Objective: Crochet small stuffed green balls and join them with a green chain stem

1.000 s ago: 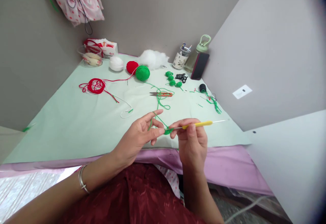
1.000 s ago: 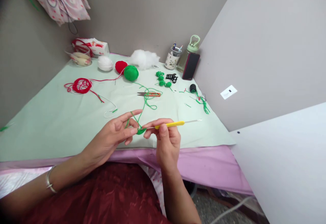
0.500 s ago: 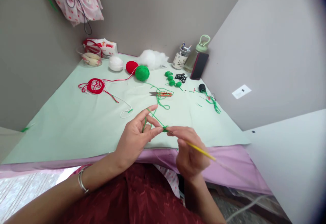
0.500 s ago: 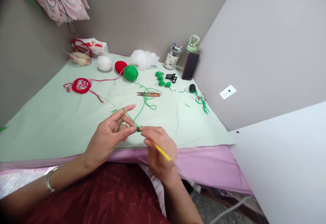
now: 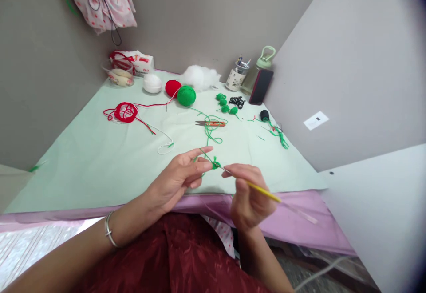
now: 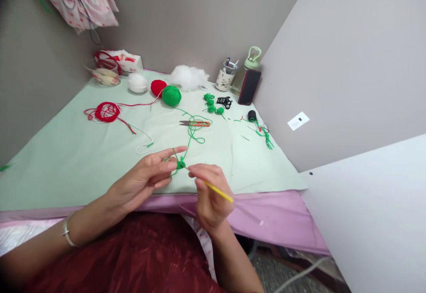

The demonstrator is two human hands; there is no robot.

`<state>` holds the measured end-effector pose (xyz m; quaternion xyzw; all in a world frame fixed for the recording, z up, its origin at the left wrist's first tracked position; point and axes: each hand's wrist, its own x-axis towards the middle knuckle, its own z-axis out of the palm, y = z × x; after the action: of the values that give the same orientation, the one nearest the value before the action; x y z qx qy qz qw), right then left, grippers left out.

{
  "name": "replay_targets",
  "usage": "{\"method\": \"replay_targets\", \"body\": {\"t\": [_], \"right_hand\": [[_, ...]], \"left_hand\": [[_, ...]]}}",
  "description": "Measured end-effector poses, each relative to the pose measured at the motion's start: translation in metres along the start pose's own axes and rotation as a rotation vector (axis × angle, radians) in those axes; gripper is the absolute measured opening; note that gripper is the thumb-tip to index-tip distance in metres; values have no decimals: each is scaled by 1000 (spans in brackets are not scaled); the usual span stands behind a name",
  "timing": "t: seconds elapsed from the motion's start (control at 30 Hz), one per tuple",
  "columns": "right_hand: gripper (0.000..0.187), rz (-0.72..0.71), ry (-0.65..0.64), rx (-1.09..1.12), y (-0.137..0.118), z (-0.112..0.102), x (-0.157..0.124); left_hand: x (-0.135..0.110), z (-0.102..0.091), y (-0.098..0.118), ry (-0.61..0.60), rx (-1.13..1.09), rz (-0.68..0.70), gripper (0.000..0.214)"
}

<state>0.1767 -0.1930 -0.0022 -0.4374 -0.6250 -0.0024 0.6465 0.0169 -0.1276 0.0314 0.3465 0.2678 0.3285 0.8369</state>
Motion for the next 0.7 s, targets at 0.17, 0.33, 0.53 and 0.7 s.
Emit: {"method": "replay_targets", "body": {"t": [0.17,0.33,0.53,0.7], "right_hand": [[21,278,22,348,-5,2,13],[24,183,-34,171,-6,6,12],[37,-62,-88,-136,-2,8,-1],[31,13,-14,-78,-2,4,2]], "left_hand": [[-1,3,-1,12,95,87,62],[-1,7,-7,37,224,139,58],[1,6,-9,93,167,144,56],[3,2,-7,29,-16,-2,43]]}}
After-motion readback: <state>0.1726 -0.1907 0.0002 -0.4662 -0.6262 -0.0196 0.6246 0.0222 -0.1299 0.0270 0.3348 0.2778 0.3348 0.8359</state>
